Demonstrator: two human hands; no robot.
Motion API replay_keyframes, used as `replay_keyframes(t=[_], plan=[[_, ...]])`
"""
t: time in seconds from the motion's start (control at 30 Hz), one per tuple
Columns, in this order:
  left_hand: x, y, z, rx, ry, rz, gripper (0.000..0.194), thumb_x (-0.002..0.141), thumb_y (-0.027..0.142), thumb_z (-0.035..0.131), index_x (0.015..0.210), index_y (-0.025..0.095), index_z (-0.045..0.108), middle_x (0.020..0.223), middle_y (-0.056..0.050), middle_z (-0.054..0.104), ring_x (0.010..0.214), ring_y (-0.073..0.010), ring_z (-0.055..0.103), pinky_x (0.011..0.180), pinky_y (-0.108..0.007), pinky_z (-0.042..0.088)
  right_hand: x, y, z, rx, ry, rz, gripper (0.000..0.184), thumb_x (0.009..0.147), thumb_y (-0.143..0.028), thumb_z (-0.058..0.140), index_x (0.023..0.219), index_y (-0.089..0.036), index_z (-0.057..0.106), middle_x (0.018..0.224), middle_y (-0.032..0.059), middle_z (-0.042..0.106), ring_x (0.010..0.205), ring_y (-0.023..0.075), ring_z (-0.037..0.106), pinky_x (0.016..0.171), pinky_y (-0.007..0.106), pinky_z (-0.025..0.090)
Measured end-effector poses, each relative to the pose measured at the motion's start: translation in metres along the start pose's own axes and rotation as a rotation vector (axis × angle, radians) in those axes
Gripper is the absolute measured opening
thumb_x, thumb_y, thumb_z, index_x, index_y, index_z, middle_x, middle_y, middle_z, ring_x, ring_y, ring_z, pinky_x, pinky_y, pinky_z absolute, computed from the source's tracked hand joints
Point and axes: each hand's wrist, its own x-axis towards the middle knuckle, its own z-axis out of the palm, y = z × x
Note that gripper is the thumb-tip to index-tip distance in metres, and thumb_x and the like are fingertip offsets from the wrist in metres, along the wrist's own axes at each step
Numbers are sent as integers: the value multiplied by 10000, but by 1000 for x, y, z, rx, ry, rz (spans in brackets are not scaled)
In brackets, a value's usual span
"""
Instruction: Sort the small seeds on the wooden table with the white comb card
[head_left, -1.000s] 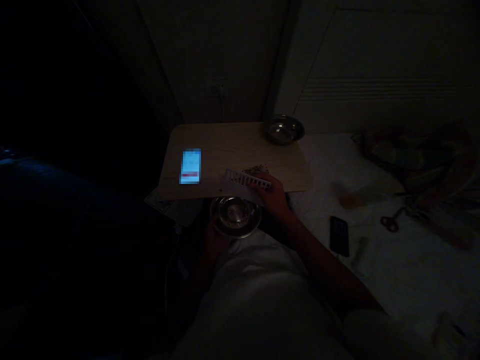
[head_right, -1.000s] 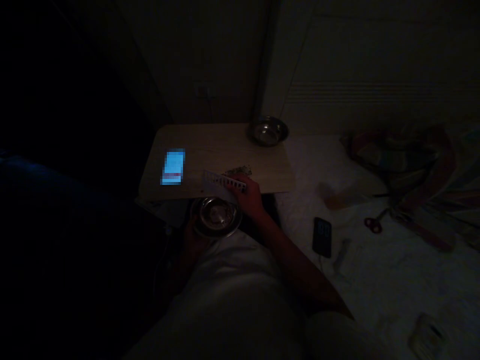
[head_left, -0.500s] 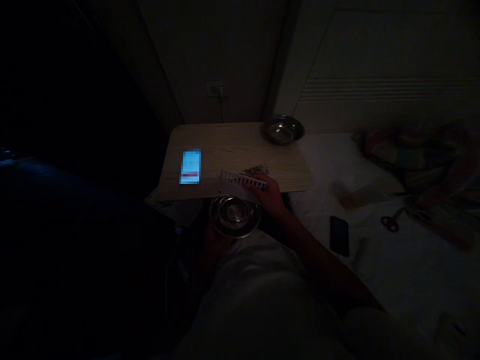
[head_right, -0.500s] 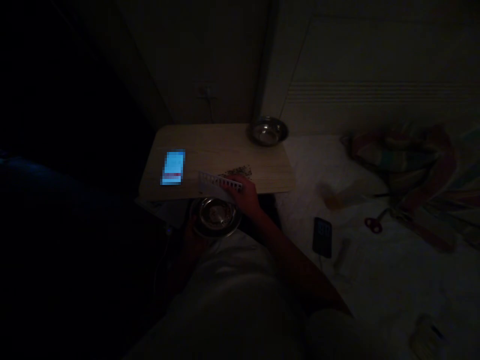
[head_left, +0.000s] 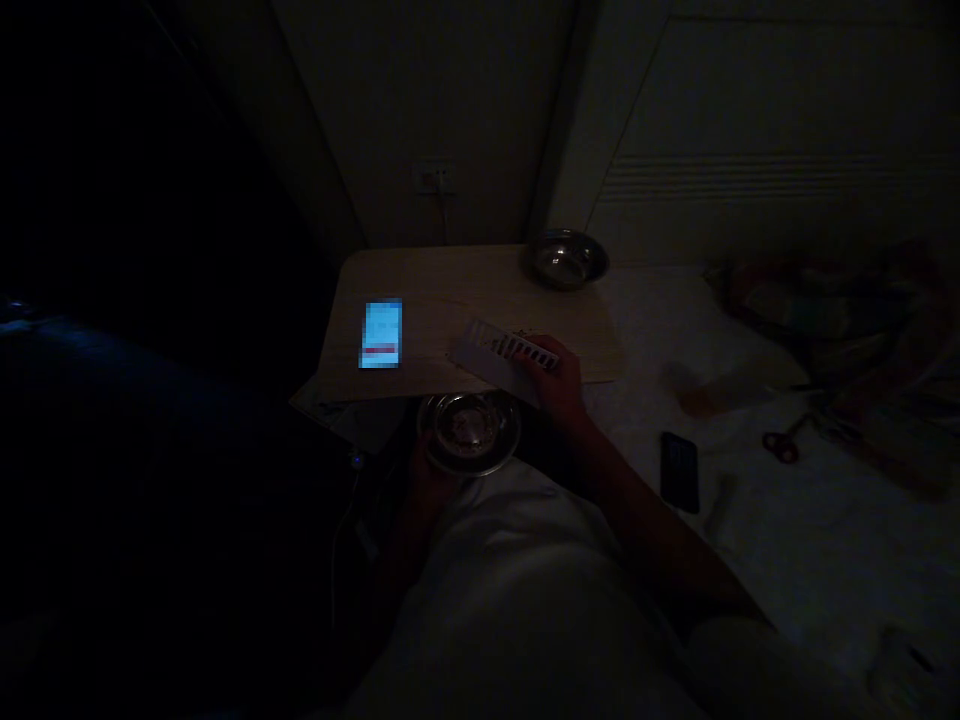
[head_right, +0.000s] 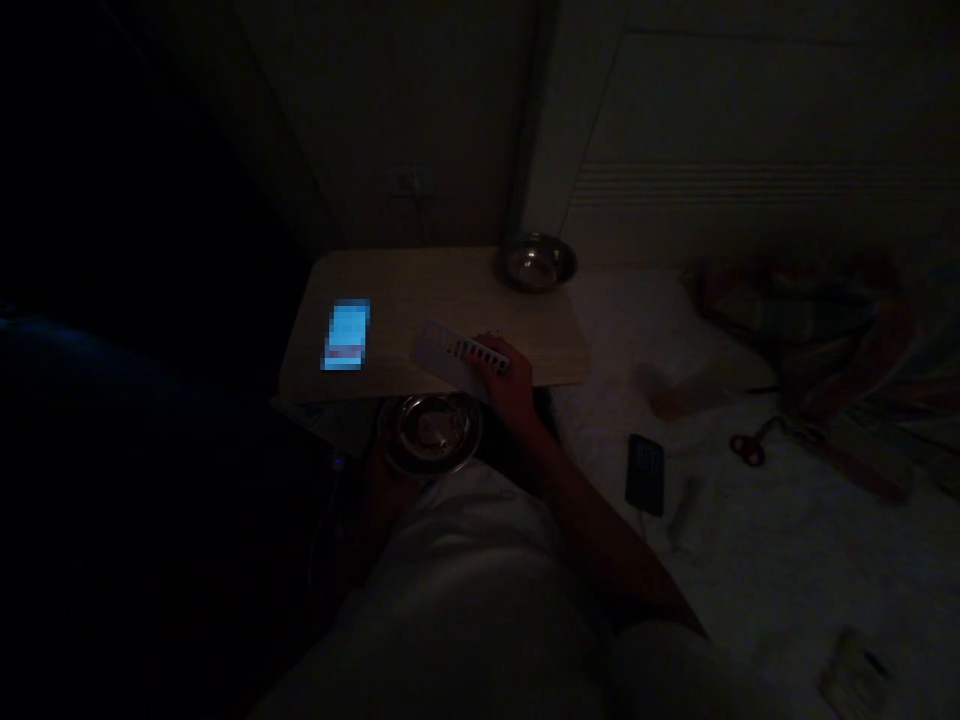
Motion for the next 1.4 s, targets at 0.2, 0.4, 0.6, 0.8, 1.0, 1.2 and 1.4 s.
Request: replay_keyframes(t=[0.2,0.4,0.6,0.8,1.0,1.2,1.4], plan=[[0,1,-1,21,5,7,235,833,247,536,1000,148,668,940,-71,736,1049,-225,636,1007,-380,425,8,-5,-20,-56,155,-22,238,717,-391,676,836,-189,640,778,13,642,693,152,568,632,265,450],[5,-1,-5,60,-21,-76,312,817,255,560,1093,133,639,953,-88,737,1065,-251,631,1026,-420,408,18,1,-54,-26,321,-30,223,678,-345,700,820,-181,644,756,7,654,676,145,575,638,269,448],[5,0,-4,76,-53,-83,316,816,235,558,1104,132,639,974,-92,737,1090,-260,620,1021,-414,413,19,9,-71,-24,311,-46,213,681,-333,696,832,-189,652,778,0,673,694,144,604,669,276,462],[-1,1,1,102,-29,-83,279,819,216,551,1051,98,650,976,-108,732,1103,-256,609,1028,-404,407,22,16,-79,-23,420,-7,237,664,-337,701,838,-186,647,776,-1,671,693,143,601,648,270,461],[-2,1,2,128,-14,-70,258,812,202,557,1035,117,654,992,-101,728,1052,-249,635,1006,-409,427,22,21,-80,-53,423,50,254,672,-342,694,852,-170,642,794,26,678,699,148,610,644,273,463],[5,-2,-7,131,-61,-49,244,792,208,580,997,107,665,1006,-118,721,1073,-260,625,986,-403,445,18,17,-75,-27,407,93,283,646,-363,724,846,-174,659,769,13,675,696,149,615,633,269,476],[5,-1,-28,324,-31,142,249,677,69,655,892,192,681,983,-40,729,1126,-233,595,1002,-350,421,17,11,-72,2,438,95,271,597,-336,759,791,-172,665,749,4,675,679,148,620,620,267,482]])
